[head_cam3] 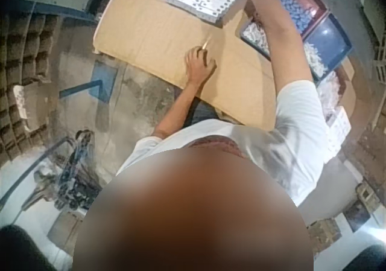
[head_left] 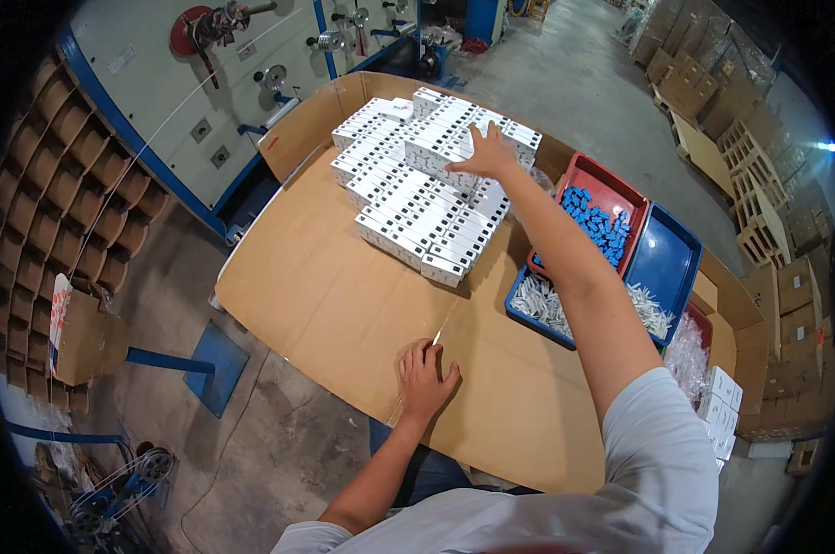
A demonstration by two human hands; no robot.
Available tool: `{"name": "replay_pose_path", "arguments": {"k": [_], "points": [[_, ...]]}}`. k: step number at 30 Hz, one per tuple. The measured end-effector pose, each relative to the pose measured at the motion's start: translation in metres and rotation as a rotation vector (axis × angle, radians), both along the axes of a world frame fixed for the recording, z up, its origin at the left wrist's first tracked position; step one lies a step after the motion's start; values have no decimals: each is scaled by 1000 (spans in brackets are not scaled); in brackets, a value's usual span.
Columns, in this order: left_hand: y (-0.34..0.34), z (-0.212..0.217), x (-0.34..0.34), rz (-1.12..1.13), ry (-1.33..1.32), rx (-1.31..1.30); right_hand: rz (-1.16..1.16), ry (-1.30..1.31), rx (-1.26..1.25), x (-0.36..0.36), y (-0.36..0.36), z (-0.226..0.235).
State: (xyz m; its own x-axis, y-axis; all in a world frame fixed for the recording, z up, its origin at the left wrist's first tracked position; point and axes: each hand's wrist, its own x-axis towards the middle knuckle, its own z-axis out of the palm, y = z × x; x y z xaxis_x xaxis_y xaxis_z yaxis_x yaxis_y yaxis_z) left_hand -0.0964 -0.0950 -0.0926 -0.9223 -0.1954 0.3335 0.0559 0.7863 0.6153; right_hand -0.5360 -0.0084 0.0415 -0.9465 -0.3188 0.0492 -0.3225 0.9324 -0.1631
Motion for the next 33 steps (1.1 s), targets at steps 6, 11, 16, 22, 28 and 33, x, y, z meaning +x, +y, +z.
{"name": "replay_pose_path", "arguments": {"k": [6,11,16,22,28,33], "points": [[-1,-1,-5,12,3,22,23,34,91,-6,-3,-3],[-2,-2,-5,8,-11,11,42,77,70,2,-2,-9],[-2,0,-4,15,-30,16,58,56,48,6,-2,5],[-2,3,-2,9,-30,62,65,34,93,7,2,9],[6,42,-60,-16,54,912,75,88,64,0,11,0],[4,104,-228,29,-63,1381,84,20,63,4,12,6]]}}
